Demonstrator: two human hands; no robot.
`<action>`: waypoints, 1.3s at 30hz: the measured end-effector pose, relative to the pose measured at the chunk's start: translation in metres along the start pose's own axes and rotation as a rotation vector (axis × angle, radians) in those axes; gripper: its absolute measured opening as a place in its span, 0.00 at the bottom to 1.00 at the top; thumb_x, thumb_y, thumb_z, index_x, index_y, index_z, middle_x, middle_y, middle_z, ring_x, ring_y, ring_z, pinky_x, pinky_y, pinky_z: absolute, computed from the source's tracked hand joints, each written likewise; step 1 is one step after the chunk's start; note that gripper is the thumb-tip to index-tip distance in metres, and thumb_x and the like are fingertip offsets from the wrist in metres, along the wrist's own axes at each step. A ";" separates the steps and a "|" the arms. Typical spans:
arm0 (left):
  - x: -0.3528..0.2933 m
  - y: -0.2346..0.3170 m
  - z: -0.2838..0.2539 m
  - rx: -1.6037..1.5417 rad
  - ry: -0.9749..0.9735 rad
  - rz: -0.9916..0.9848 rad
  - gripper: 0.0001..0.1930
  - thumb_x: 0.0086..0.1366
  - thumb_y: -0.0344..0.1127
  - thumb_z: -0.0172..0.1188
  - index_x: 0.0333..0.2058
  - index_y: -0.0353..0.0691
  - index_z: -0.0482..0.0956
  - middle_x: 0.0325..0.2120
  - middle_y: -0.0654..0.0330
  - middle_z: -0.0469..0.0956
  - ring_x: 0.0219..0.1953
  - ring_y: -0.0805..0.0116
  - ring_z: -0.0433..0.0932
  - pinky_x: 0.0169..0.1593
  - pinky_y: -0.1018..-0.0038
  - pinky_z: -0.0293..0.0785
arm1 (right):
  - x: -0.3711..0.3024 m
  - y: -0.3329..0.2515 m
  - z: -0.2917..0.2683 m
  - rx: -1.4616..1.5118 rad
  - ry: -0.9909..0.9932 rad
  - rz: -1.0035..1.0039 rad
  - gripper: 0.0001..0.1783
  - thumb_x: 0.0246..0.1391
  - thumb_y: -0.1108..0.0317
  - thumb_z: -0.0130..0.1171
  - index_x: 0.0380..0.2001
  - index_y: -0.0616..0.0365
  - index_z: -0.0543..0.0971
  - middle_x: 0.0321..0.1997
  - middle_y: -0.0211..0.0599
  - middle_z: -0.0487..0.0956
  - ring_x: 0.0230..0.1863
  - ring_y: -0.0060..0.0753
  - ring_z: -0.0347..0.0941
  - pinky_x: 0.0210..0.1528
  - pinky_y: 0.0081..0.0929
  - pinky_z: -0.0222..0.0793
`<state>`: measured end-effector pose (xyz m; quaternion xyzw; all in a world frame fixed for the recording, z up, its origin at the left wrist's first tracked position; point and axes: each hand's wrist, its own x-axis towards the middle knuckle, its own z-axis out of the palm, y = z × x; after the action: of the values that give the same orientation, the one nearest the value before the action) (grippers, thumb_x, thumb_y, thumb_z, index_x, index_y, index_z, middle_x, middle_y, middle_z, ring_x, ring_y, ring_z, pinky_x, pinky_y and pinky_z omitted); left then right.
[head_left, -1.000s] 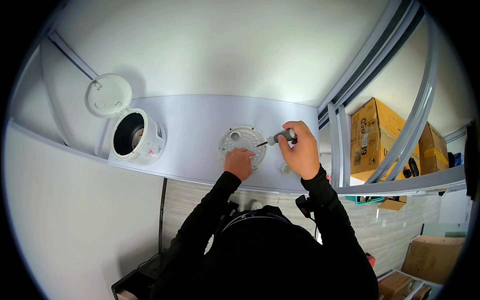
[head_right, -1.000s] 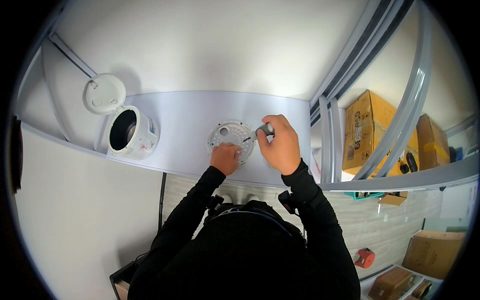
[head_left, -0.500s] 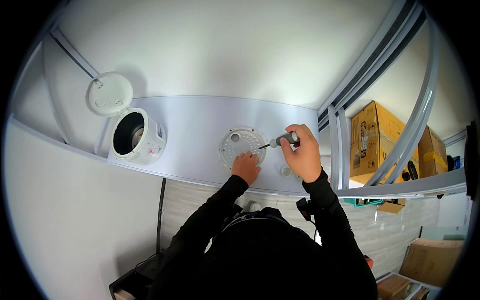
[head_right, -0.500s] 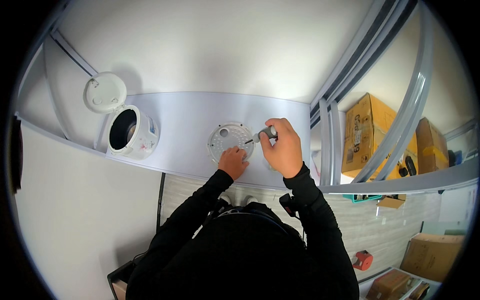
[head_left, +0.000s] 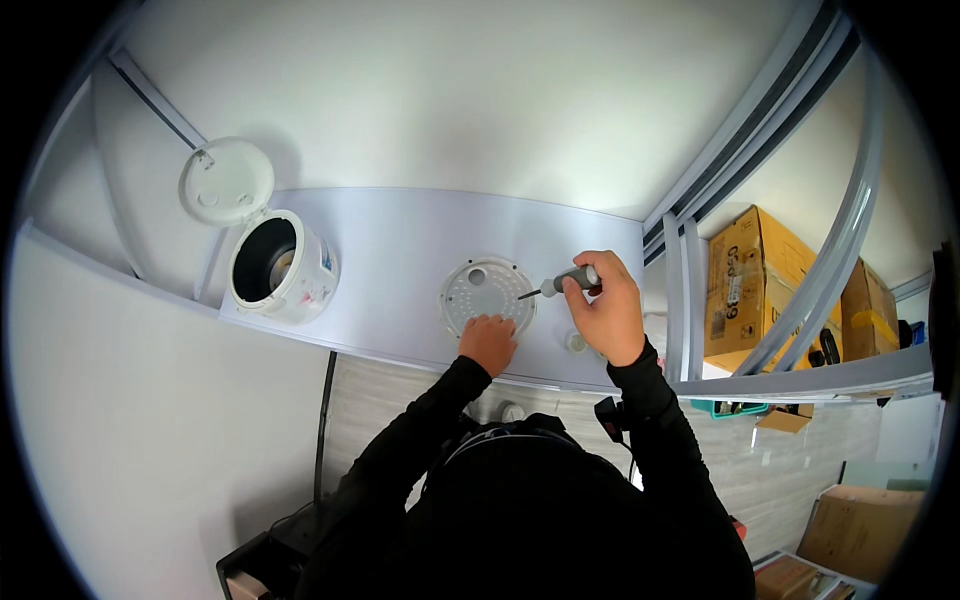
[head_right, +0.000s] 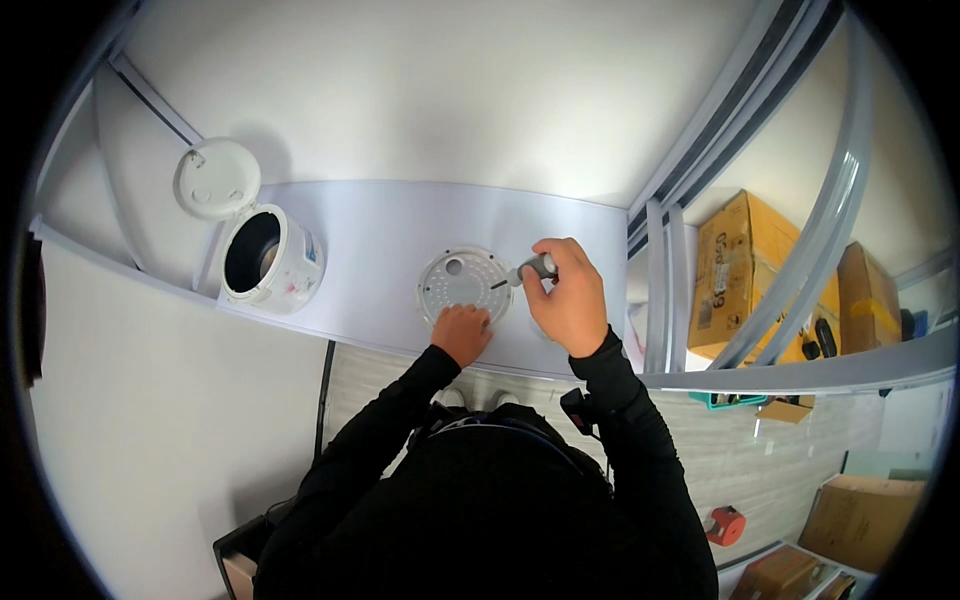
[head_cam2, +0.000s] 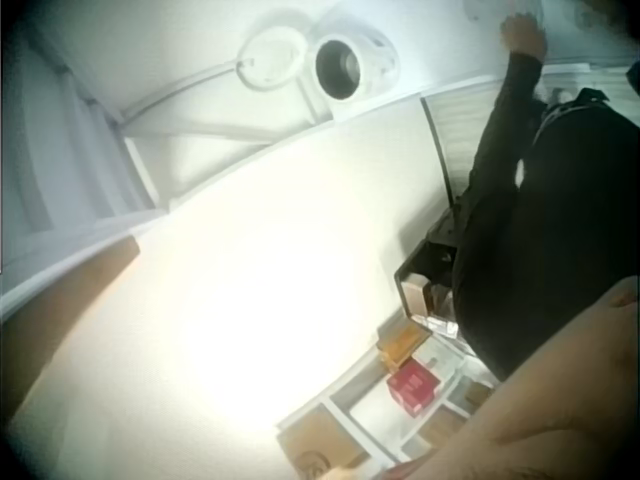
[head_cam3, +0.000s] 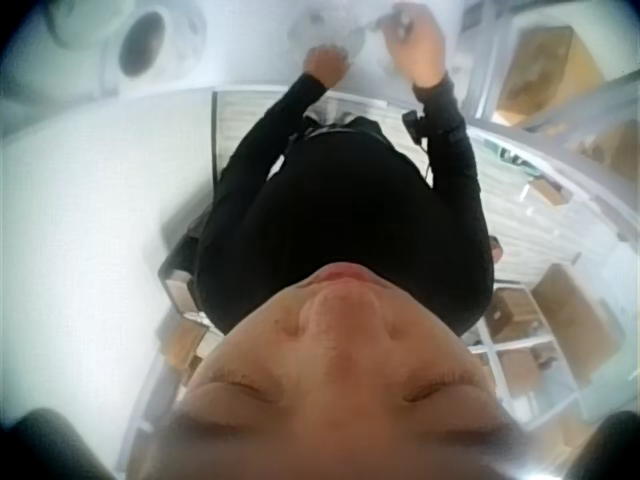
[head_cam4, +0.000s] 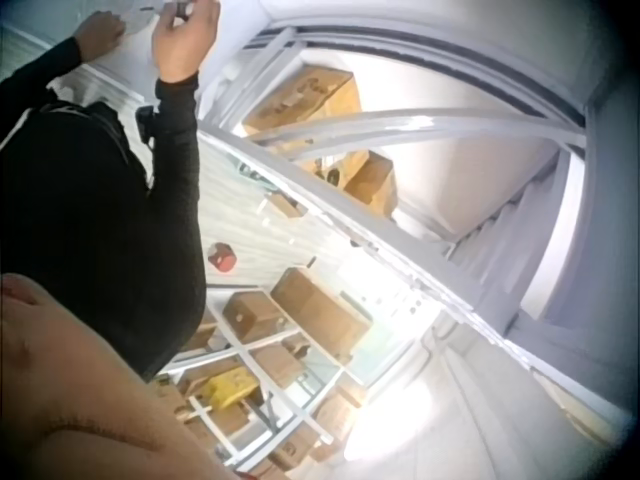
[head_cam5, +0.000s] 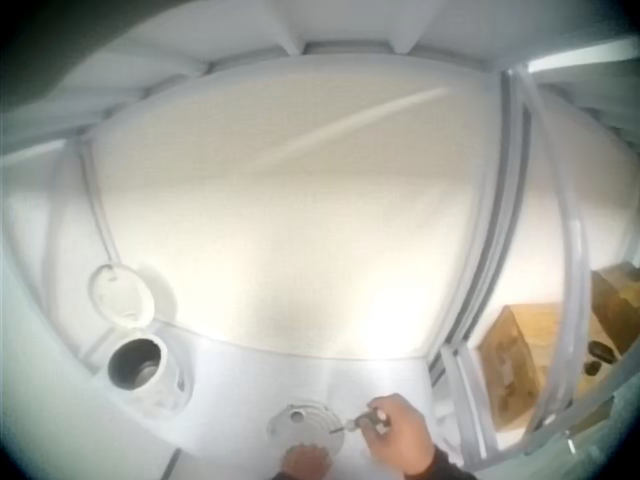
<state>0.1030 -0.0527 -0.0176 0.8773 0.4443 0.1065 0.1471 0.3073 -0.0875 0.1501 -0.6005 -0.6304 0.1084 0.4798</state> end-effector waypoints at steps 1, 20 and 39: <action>-0.003 -0.001 -0.004 -0.010 -0.012 -0.003 0.08 0.59 0.39 0.70 0.34 0.46 0.81 0.33 0.59 0.80 0.42 0.53 0.80 0.49 0.54 0.70 | -0.001 0.000 0.000 0.000 -0.002 -0.007 0.16 0.51 0.77 0.69 0.44 0.59 0.78 0.38 0.41 0.80 0.28 0.41 0.77 0.31 0.33 0.74; 0.014 0.009 0.001 -0.042 0.052 -0.102 0.13 0.61 0.43 0.69 0.42 0.47 0.83 0.42 0.61 0.79 0.49 0.54 0.78 0.51 0.51 0.70 | -0.008 0.000 0.017 -0.100 -0.135 -0.095 0.15 0.50 0.76 0.67 0.42 0.59 0.79 0.36 0.44 0.79 0.33 0.52 0.79 0.36 0.42 0.75; 0.002 -0.007 0.001 -0.017 -0.042 -0.078 0.11 0.63 0.38 0.64 0.43 0.53 0.89 0.37 0.61 0.82 0.42 0.55 0.82 0.49 0.51 0.72 | -0.020 -0.003 0.019 -0.084 -0.218 -0.100 0.14 0.50 0.73 0.67 0.41 0.59 0.79 0.37 0.44 0.78 0.32 0.53 0.78 0.36 0.43 0.75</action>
<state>0.0996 -0.0475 -0.0205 0.8600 0.4741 0.0862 0.1681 0.2877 -0.0968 0.1323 -0.5723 -0.7122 0.1226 0.3876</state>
